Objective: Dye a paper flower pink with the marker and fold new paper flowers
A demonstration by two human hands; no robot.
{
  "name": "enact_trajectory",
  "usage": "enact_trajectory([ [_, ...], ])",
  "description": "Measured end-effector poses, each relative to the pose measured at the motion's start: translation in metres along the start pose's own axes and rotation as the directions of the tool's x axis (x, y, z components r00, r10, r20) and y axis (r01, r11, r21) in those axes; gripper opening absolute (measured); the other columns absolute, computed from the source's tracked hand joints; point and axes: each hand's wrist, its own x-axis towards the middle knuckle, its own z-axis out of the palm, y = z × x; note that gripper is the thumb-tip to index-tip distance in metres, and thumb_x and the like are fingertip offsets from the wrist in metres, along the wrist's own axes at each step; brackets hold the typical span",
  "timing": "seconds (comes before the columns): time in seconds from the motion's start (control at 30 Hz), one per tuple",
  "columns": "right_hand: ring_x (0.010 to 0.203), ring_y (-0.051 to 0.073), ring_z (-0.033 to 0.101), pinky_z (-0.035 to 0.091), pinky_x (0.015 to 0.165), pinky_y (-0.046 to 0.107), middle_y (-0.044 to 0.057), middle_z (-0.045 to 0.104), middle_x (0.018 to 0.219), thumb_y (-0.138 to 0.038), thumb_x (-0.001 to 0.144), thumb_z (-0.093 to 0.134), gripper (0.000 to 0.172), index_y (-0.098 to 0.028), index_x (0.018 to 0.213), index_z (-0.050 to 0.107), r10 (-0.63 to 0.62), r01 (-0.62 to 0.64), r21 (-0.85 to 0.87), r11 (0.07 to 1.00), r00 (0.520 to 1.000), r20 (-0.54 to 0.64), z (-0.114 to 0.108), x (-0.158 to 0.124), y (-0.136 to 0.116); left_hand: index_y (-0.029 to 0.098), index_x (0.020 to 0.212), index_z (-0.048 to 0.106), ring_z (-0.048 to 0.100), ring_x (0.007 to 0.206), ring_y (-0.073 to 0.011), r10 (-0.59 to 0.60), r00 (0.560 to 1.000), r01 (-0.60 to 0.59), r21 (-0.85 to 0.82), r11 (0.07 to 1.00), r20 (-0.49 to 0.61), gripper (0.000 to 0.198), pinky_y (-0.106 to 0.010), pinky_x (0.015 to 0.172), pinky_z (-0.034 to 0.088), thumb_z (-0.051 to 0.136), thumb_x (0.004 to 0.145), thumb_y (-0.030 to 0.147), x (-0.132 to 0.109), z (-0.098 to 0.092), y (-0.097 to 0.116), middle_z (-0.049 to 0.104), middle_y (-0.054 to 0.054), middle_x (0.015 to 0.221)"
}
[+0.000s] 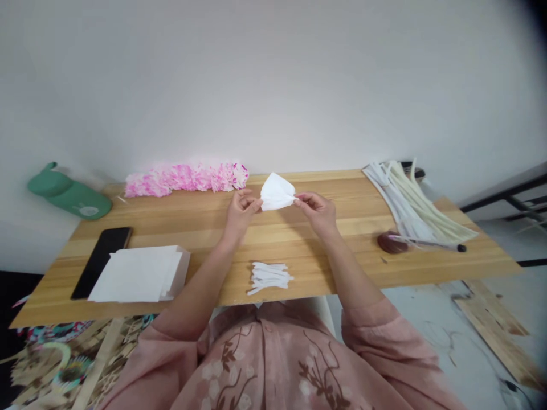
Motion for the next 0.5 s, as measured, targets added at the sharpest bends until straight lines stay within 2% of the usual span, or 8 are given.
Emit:
enact_trajectory([
  [0.07, 0.079, 0.017, 0.067, 0.053, 0.074, 0.030, 0.004, 0.074, 0.089, -0.044, 0.074, 0.071, 0.029, -0.021, 0.091, 0.073, 0.003, -0.003, 0.002, 1.000, 0.997, -0.082, 0.002, 0.000, 0.001, 0.019, 0.101, 0.048, 0.058, 0.064, -0.0094, -0.126, 0.991, 0.130, -0.092, 0.987, 0.052, 0.045, -0.028, 0.069, 0.050, 0.066, 0.075, 0.051, -0.001, 0.001, -0.002, 0.059, 0.003, 0.073],
  [0.13, 0.080, 0.017, 0.067, 0.053, 0.074, 0.030, 0.004, 0.074, 0.089, -0.044, 0.075, 0.070, 0.029, -0.021, 0.092, 0.073, 0.005, -0.004, 0.006, 1.000, 0.990, -0.142, 0.004, 0.000, 0.002, 0.017, 0.098, 0.054, 0.057, 0.061, -0.0093, -0.225, 0.961, 0.249, -0.141, 0.958, 0.163, 0.047, -0.027, 0.065, 0.049, 0.063, 0.076, 0.057, -0.004, 0.003, -0.004, 0.057, 0.002, 0.071],
  [0.23, 0.082, 0.017, 0.067, 0.053, 0.076, 0.030, 0.004, 0.073, 0.090, -0.042, 0.077, 0.068, 0.027, -0.020, 0.092, 0.073, -0.007, 0.008, 0.009, 1.000, 0.987, -0.160, 0.008, -0.003, 0.002, 0.013, 0.099, 0.062, 0.056, 0.058, -0.0081, -0.299, 0.898, 0.355, -0.132, 0.925, 0.322, 0.049, -0.025, 0.062, 0.047, 0.072, 0.071, 0.052, -0.011, 0.009, -0.007, 0.057, 0.002, 0.070],
  [0.3, 0.083, 0.017, 0.067, 0.053, 0.077, 0.030, 0.004, 0.073, 0.091, -0.041, 0.078, 0.068, 0.025, -0.021, 0.092, 0.073, -0.025, 0.025, -0.003, 1.000, 0.989, -0.147, 0.012, -0.006, -0.001, 0.013, 0.101, 0.064, 0.055, 0.057, -0.0075, -0.313, 0.873, 0.379, -0.116, 0.918, 0.374, 0.049, -0.024, 0.061, 0.045, 0.076, 0.068, 0.047, -0.015, 0.014, -0.008, 0.058, 0.002, 0.068],
  [0.37, 0.083, 0.017, 0.067, 0.053, 0.077, 0.030, 0.004, 0.073, 0.090, -0.041, 0.078, 0.068, 0.024, -0.021, 0.091, 0.073, -0.047, 0.045, -0.024, 0.999, 0.991, -0.122, 0.015, -0.009, -0.004, 0.013, 0.101, 0.065, 0.054, 0.055, -0.0075, -0.313, 0.866, 0.382, -0.112, 0.917, 0.391, 0.049, -0.024, 0.060, 0.043, 0.076, 0.067, 0.046, -0.018, 0.019, -0.008, 0.058, 0.003, 0.066],
  [0.5, 0.084, 0.018, 0.067, 0.054, 0.077, 0.030, 0.004, 0.073, 0.091, -0.040, 0.080, 0.066, 0.021, -0.023, 0.090, 0.073, -0.096, 0.091, -0.069, 0.993, 0.993, -0.064, 0.021, -0.014, -0.010, 0.012, 0.080, 0.065, 0.054, 0.055, -0.0078, -0.294, 0.885, 0.360, -0.129, 0.924, 0.362, 0.037, -0.025, 0.060, 0.043, 0.076, 0.068, 0.046, -0.019, 0.023, -0.008, 0.060, 0.001, 0.065],
])
